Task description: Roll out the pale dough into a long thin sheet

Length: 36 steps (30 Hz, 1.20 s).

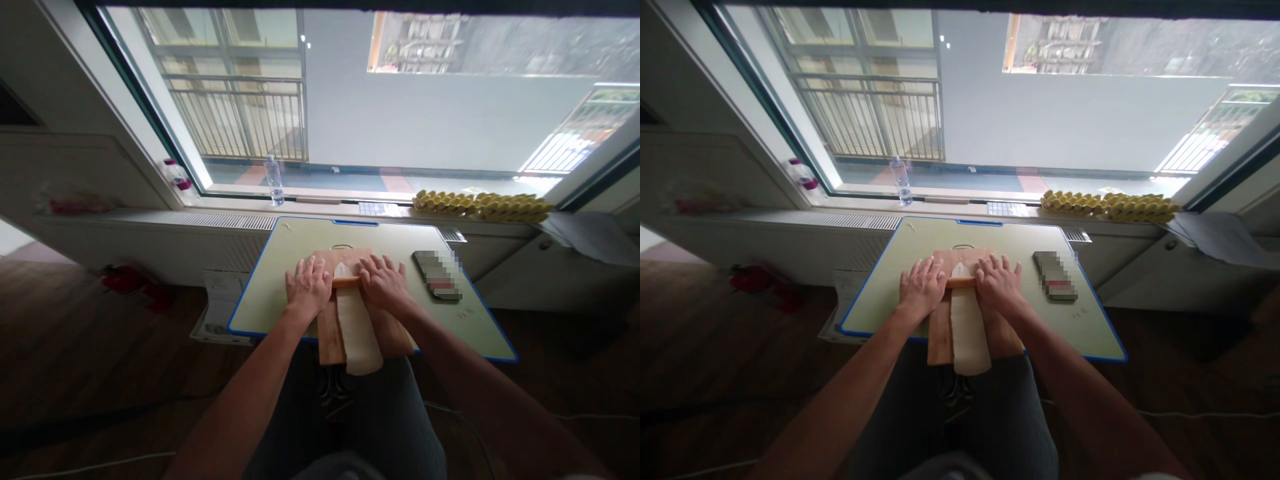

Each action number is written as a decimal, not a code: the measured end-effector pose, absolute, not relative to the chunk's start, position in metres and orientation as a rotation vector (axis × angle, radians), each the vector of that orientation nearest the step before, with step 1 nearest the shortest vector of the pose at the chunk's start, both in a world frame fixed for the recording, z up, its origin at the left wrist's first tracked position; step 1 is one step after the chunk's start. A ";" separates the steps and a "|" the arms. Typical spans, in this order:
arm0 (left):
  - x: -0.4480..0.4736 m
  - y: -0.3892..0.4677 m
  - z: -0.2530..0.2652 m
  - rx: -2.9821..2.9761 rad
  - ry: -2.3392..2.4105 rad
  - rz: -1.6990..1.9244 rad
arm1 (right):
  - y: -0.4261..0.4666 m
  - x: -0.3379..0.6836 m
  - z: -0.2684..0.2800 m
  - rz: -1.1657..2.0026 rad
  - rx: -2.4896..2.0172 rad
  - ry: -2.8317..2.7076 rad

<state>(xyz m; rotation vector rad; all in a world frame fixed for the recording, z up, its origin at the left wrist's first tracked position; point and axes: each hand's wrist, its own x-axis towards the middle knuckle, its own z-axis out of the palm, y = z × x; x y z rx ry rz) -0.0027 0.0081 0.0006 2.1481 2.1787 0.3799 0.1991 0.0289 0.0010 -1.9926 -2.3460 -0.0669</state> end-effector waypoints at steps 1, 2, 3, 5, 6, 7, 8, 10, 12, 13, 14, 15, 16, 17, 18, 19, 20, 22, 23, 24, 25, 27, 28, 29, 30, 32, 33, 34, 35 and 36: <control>-0.002 0.006 0.002 2.145 2.172 0.369 | 0.026 0.200 0.000 -0.084 -1.980 -2.353; -0.001 0.005 0.004 2.144 2.166 0.363 | 0.024 0.200 0.000 -0.098 -1.965 -2.360; 0.000 0.005 0.005 2.148 2.160 0.364 | 0.024 0.200 -0.001 -0.109 -1.952 -2.363; 0.001 0.008 0.005 2.172 2.146 0.385 | 0.027 0.201 -0.002 -0.118 -1.920 -2.367; 0.002 0.010 0.004 2.187 2.139 0.402 | 0.029 0.201 -0.003 -0.119 -1.901 -2.370; 0.002 0.013 0.003 2.201 2.134 0.419 | 0.032 0.201 -0.004 -0.118 -1.884 -2.372; 0.002 0.015 0.001 2.211 2.132 0.431 | 0.035 0.202 -0.004 -0.118 -1.868 -2.372; 0.002 0.021 -0.004 2.217 2.138 0.433 | 0.040 0.202 -0.006 -0.123 -1.848 -2.365; 0.002 0.028 -0.007 2.214 2.152 0.426 | 0.044 0.202 -0.006 -0.129 -1.851 -2.352; 0.001 0.031 -0.008 2.213 2.157 0.425 | 0.045 0.201 -0.006 -0.127 -1.859 -2.347; 0.001 0.034 -0.009 2.210 2.162 0.427 | 0.047 0.201 -0.005 -0.120 -1.866 -2.345; 0.001 0.038 -0.009 2.206 2.166 0.428 | 0.050 0.200 -0.005 -0.109 -1.874 -2.344; 0.001 0.042 -0.009 2.201 2.168 0.428 | 0.052 0.200 -0.004 -0.095 -1.879 -2.343; 0.001 0.045 -0.008 2.198 2.166 0.424 | 0.055 0.199 -0.003 -0.080 -1.884 -2.339; 0.000 0.049 -0.007 2.196 2.161 0.417 | 0.058 0.199 -0.003 -0.063 -1.889 -2.331; 0.000 0.053 -0.006 2.196 2.155 0.408 | 0.062 0.198 -0.002 -0.044 -1.895 -2.323; -0.001 0.057 -0.005 2.195 2.147 0.397 | 0.065 0.198 -0.002 -0.024 -1.902 -2.313; -0.002 0.064 -0.003 2.188 2.133 0.369 | 0.071 0.198 -0.002 0.007 -1.909 -2.302; -0.002 0.067 -0.003 2.182 2.128 0.355 | 0.073 0.198 -0.002 0.012 -1.903 -2.302; -0.003 0.070 -0.002 2.179 2.123 0.346 | 0.076 0.198 -0.002 0.013 -1.894 -2.305; -0.003 0.073 -0.001 2.180 2.118 0.343 | 0.079 0.198 -0.002 0.012 -1.887 -2.306; -0.004 0.079 -0.001 2.186 2.107 0.351 | 0.084 0.198 -0.001 0.015 -1.882 -2.304; -0.004 0.083 0.000 2.187 2.103 0.360 | 0.087 0.198 -0.001 0.019 -1.884 -2.301; -0.005 0.086 0.000 2.184 2.103 0.369 | 0.090 0.198 0.000 0.025 -1.889 -2.296; -0.005 0.089 0.000 2.177 2.105 0.374 | 0.094 0.197 0.000 0.031 -1.895 -2.289; -0.006 0.097 0.001 2.164 2.110 0.385 | 0.102 0.197 0.001 0.047 -1.907 -2.276; -0.006 0.101 0.001 2.159 2.113 0.388 | 0.106 0.196 0.001 0.059 -1.915 -2.270; -0.006 0.105 0.001 2.153 2.115 0.387 | 0.110 0.196 0.001 0.073 -1.924 -2.261; -0.006 0.109 0.001 2.149 2.116 0.382 | 0.115 0.196 0.001 0.089 -1.933 -2.250; -0.007 0.114 0.001 2.146 2.116 0.375 | 0.119 0.195 0.000 0.105 -1.941 -2.239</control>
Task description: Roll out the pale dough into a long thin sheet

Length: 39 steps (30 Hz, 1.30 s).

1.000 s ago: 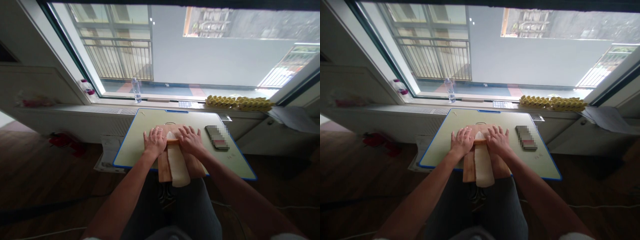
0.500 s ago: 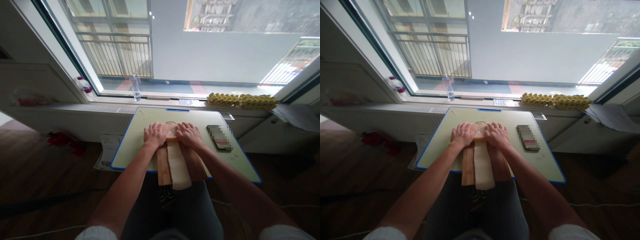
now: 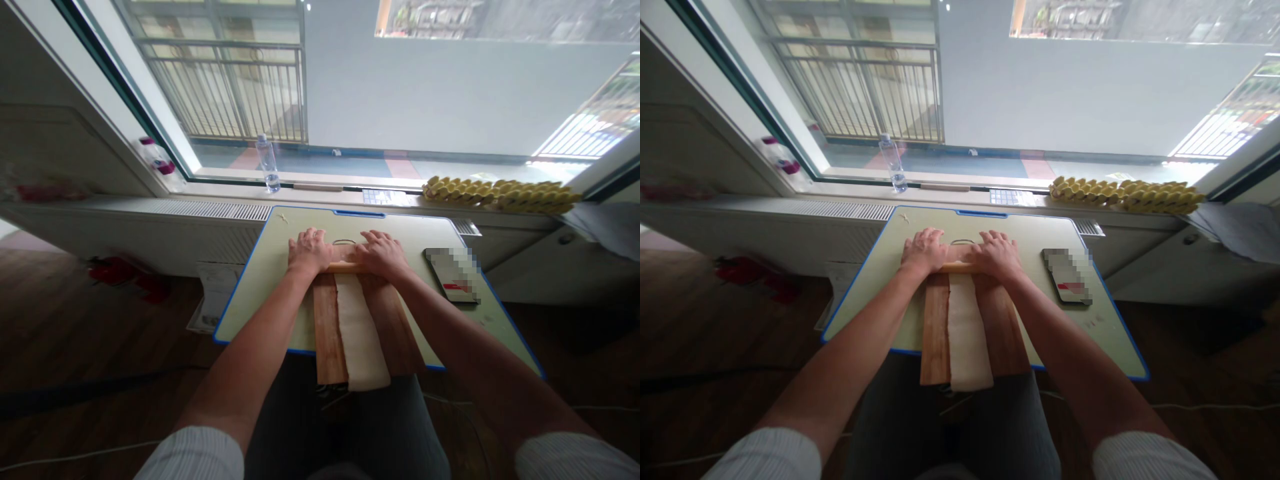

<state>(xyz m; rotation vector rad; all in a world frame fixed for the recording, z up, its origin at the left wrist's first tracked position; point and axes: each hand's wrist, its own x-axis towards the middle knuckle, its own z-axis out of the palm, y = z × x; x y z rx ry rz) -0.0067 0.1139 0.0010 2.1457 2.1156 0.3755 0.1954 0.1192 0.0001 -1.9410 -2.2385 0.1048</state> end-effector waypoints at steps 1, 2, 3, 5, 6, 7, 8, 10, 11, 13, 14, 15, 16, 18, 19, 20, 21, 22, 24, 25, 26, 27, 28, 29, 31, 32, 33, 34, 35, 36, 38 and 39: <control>-0.007 0.118 0.001 2.143 2.116 0.366 | 0.123 0.195 -0.001 0.122 -1.947 -2.228; -0.007 0.122 0.000 2.140 2.114 0.357 | 0.128 0.195 -0.001 0.137 -1.952 -2.217; -0.008 0.126 0.000 2.138 2.114 0.351 | 0.131 0.195 -0.002 0.148 -1.952 -2.209; -0.008 0.133 -0.001 2.130 2.117 0.347 | 0.137 0.195 -0.003 0.165 -1.957 -2.193; -0.008 0.135 -0.001 2.124 2.120 0.346 | 0.139 0.195 -0.004 0.170 -1.965 -2.186; -0.008 0.136 -0.001 2.117 2.124 0.344 | 0.141 0.195 -0.004 0.175 -1.976 -2.181; -0.008 0.137 -0.001 2.109 2.126 0.337 | 0.142 0.194 -0.004 0.178 -1.987 -2.179; -0.008 0.136 0.000 2.103 2.120 0.323 | 0.140 0.194 -0.003 0.177 -1.996 -2.189; -0.008 0.134 0.000 2.105 2.113 0.318 | 0.139 0.194 -0.002 0.175 -1.992 -2.200; -0.008 0.130 0.000 2.114 2.101 0.319 | 0.133 0.194 -0.001 0.167 -1.983 -2.218; -0.009 0.128 -0.001 2.119 2.097 0.324 | 0.130 0.194 0.000 0.160 -1.981 -2.225; -0.009 0.125 -0.002 2.123 2.094 0.328 | 0.127 0.195 0.000 0.152 -1.984 -2.230; -0.009 0.123 -0.003 2.127 2.091 0.329 | 0.123 0.195 0.000 0.142 -1.992 -2.237; -0.009 0.117 -0.004 2.134 2.085 0.322 | 0.116 0.196 0.000 0.121 -2.008 -2.252; -0.009 0.114 -0.005 2.138 2.082 0.315 | 0.112 0.196 0.000 0.113 -2.015 -2.255; -0.009 0.111 -0.006 2.141 2.081 0.308 | 0.108 0.196 0.000 0.110 -2.021 -2.253; -0.009 0.107 -0.006 2.141 2.082 0.299 | 0.104 0.196 0.000 0.109 -2.023 -2.250; -0.009 0.103 -0.006 2.137 2.086 0.287 | 0.100 0.196 0.000 0.108 -2.024 -2.244; -0.008 0.094 -0.006 2.121 2.097 0.261 | 0.090 0.195 -0.001 0.104 -2.029 -2.239; -0.007 0.089 -0.005 2.113 2.103 0.250 | 0.086 0.195 -0.001 0.100 -2.035 -2.240; -0.006 0.084 -0.005 2.104 2.110 0.243 | 0.081 0.195 -0.001 0.093 -2.044 -2.241; -0.005 0.079 -0.004 2.099 2.116 0.241 | 0.076 0.194 -0.002 0.081 -2.056 -2.241; -0.004 0.074 -0.004 2.099 2.121 0.246 | 0.071 0.194 -0.002 0.065 -2.066 -2.239; -0.003 0.069 -0.003 2.099 2.125 0.254 | 0.066 0.193 -0.002 0.045 -2.069 -2.238; -0.002 0.059 -0.002 2.103 2.132 0.282 | 0.058 0.193 -0.003 0.001 -2.062 -2.229; -0.002 0.054 -0.001 2.104 2.133 0.298 | 0.054 0.192 -0.003 -0.013 -2.056 -2.220; -0.002 0.051 0.000 2.106 2.132 0.314 | 0.051 0.192 -0.003 -0.021 -2.049 -2.211; -0.002 0.047 0.000 2.107 2.131 0.330 | 0.048 0.192 -0.003 -0.024 -2.045 -2.203; -0.002 0.045 0.001 2.110 2.127 0.342 | 0.047 0.192 -0.003 -0.024 -2.044 -2.199; -0.002 0.043 0.002 2.113 2.122 0.351 | 0.045 0.192 -0.002 -0.022 -2.043 -2.199; -0.002 0.041 0.002 2.114 2.110 0.357 | 0.044 0.192 -0.002 -0.015 -2.040 -2.204; -0.002 0.041 0.003 2.111 2.106 0.359 | 0.045 0.192 -0.002 -0.011 -2.039 -2.208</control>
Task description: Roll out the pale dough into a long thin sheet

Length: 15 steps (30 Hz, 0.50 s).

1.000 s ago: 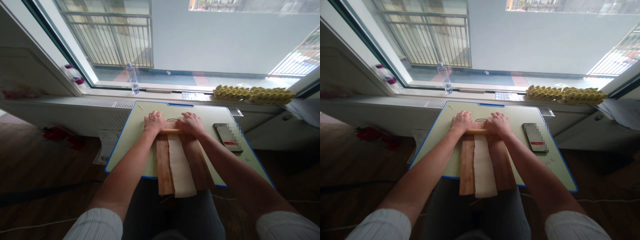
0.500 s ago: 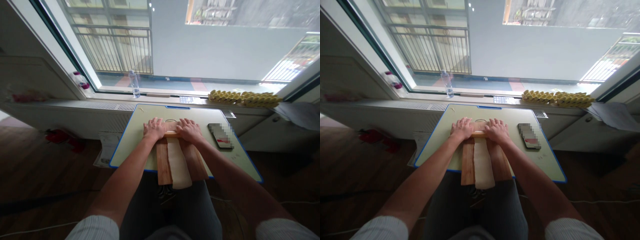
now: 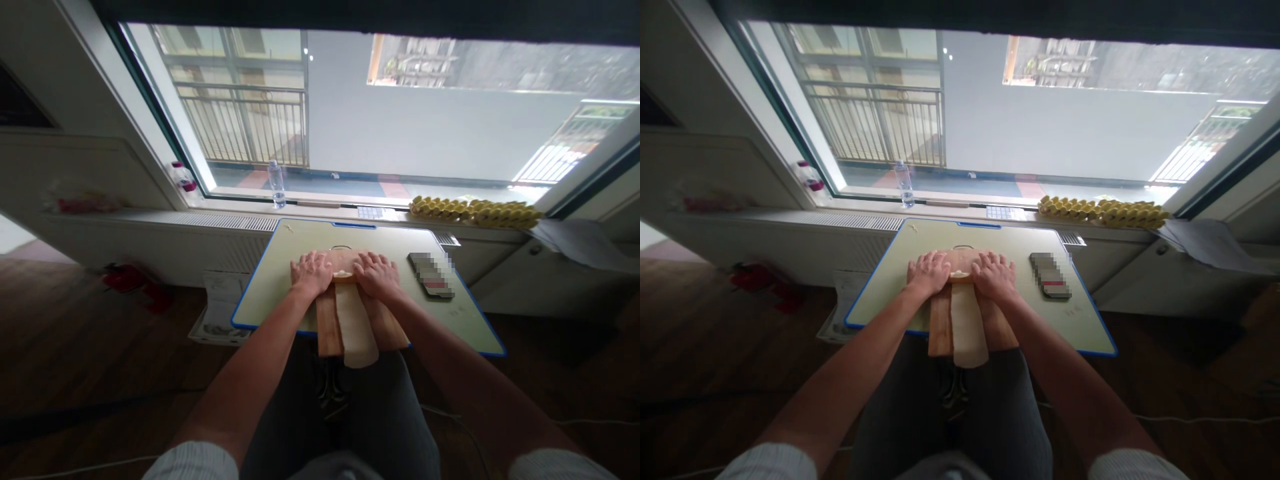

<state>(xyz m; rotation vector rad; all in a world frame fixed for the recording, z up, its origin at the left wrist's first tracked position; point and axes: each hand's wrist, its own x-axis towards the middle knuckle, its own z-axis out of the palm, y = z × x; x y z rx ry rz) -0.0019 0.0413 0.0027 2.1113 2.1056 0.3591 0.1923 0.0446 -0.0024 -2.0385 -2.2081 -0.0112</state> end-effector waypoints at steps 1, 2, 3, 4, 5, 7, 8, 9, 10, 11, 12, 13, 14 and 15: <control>-0.002 0.042 0.003 2.107 2.101 0.362 | 0.045 0.193 -0.002 -0.011 -2.035 -2.212; -0.002 0.044 0.003 2.103 2.099 0.369 | 0.047 0.193 -0.003 -0.012 -2.029 -2.217; -0.002 0.045 0.003 2.096 2.098 0.378 | 0.048 0.193 -0.002 -0.014 -2.024 -2.220; -0.002 0.048 0.003 2.091 2.096 0.385 | 0.050 0.193 -0.002 -0.016 -2.020 -2.222; -0.002 0.050 0.003 2.089 2.092 0.393 | 0.052 0.193 -0.002 -0.017 -2.017 -2.224; -0.004 0.056 0.004 2.109 2.058 0.410 | 0.056 0.193 -0.002 -0.015 -2.019 -2.226; -0.005 0.059 0.005 2.131 2.021 0.417 | 0.058 0.193 -0.003 -0.015 -2.019 -2.228; -0.006 0.062 0.006 2.155 1.970 0.421 | 0.060 0.193 -0.003 -0.015 -2.019 -2.228; -0.006 0.064 0.008 2.177 1.910 0.421 | 0.061 0.193 -0.003 -0.015 -2.019 -2.229; -0.006 0.066 0.010 2.194 1.851 0.418 | 0.062 0.193 -0.004 -0.015 -2.019 -2.229; -0.006 0.067 0.012 2.203 1.801 0.413 | 0.062 0.192 -0.004 -0.019 -2.016 -2.229; -0.006 0.068 0.014 2.206 1.766 0.409 | 0.061 0.192 -0.005 -0.026 -2.013 -2.228; -0.006 0.069 0.015 2.205 1.746 0.406 | 0.060 0.192 -0.006 -0.037 -2.009 -2.226; -0.006 0.069 0.017 2.196 1.737 0.409 | 0.059 0.192 -0.006 -0.050 -2.002 -2.224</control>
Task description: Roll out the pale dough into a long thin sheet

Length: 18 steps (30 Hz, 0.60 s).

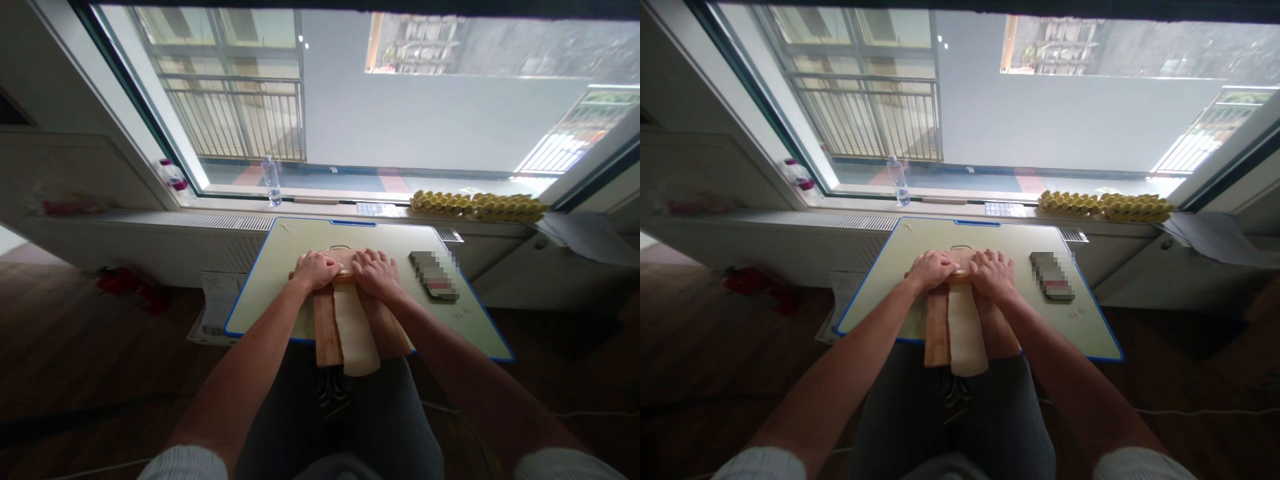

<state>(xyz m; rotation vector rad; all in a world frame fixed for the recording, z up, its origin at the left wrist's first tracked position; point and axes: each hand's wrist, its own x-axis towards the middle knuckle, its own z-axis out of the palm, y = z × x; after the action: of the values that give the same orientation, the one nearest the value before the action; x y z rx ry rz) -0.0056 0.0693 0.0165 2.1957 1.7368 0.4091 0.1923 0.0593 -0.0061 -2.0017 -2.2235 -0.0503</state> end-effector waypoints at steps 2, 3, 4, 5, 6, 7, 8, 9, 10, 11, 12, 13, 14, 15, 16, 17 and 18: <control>-0.005 0.070 0.017 2.140 1.711 0.433 | 0.057 0.192 -0.007 -0.077 -1.990 -2.219; -0.006 0.071 0.016 2.098 1.676 0.453 | 0.056 0.192 -0.008 -0.088 -1.987 -2.220; -0.006 0.072 0.014 2.053 1.627 0.479 | 0.055 0.192 -0.008 -0.097 -1.987 -2.221; -0.006 0.074 0.013 2.012 1.571 0.509 | 0.054 0.192 -0.009 -0.106 -1.987 -2.223; -0.007 0.075 0.011 1.980 1.516 0.539 | 0.053 0.192 -0.009 -0.114 -1.988 -2.225; -0.007 0.076 0.009 1.960 1.468 0.566 | 0.052 0.192 -0.009 -0.119 -1.989 -2.224; -0.006 0.077 0.007 1.949 1.434 0.591 | 0.051 0.192 -0.009 -0.119 -1.990 -2.223; -0.006 0.078 0.006 1.944 1.414 0.611 | 0.050 0.192 -0.008 -0.116 -1.990 -2.222; -0.005 0.079 0.006 1.945 1.407 0.626 | 0.048 0.192 -0.008 -0.111 -1.989 -2.223; -0.004 0.080 0.006 1.949 1.408 0.635 | 0.046 0.192 -0.007 -0.107 -1.986 -2.223; -0.003 0.080 0.006 1.954 1.417 0.637 | 0.044 0.192 -0.007 -0.107 -1.979 -2.222; -0.002 0.081 0.006 1.955 1.429 0.634 | 0.042 0.192 -0.006 -0.111 -1.970 -2.218; -0.001 0.082 0.007 1.954 1.442 0.630 | 0.040 0.192 -0.006 -0.116 -1.958 -2.214; 0.000 0.083 0.007 1.949 1.455 0.627 | 0.038 0.193 -0.006 -0.121 -1.947 -2.206; 0.001 0.084 0.007 1.939 1.468 0.627 | 0.037 0.193 -0.006 -0.124 -1.936 -2.200; 0.002 0.086 0.008 1.928 1.481 0.632 | 0.035 0.193 -0.007 -0.125 -1.925 -2.199; 0.002 0.088 0.008 1.917 1.495 0.640 | 0.034 0.193 -0.007 -0.121 -1.917 -2.201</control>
<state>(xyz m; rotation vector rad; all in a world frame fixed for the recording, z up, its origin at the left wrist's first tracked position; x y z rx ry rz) 0.0022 0.0876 0.0078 1.9174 1.4950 0.6397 0.1934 0.0343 -0.0070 -1.9173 -2.2009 -0.1214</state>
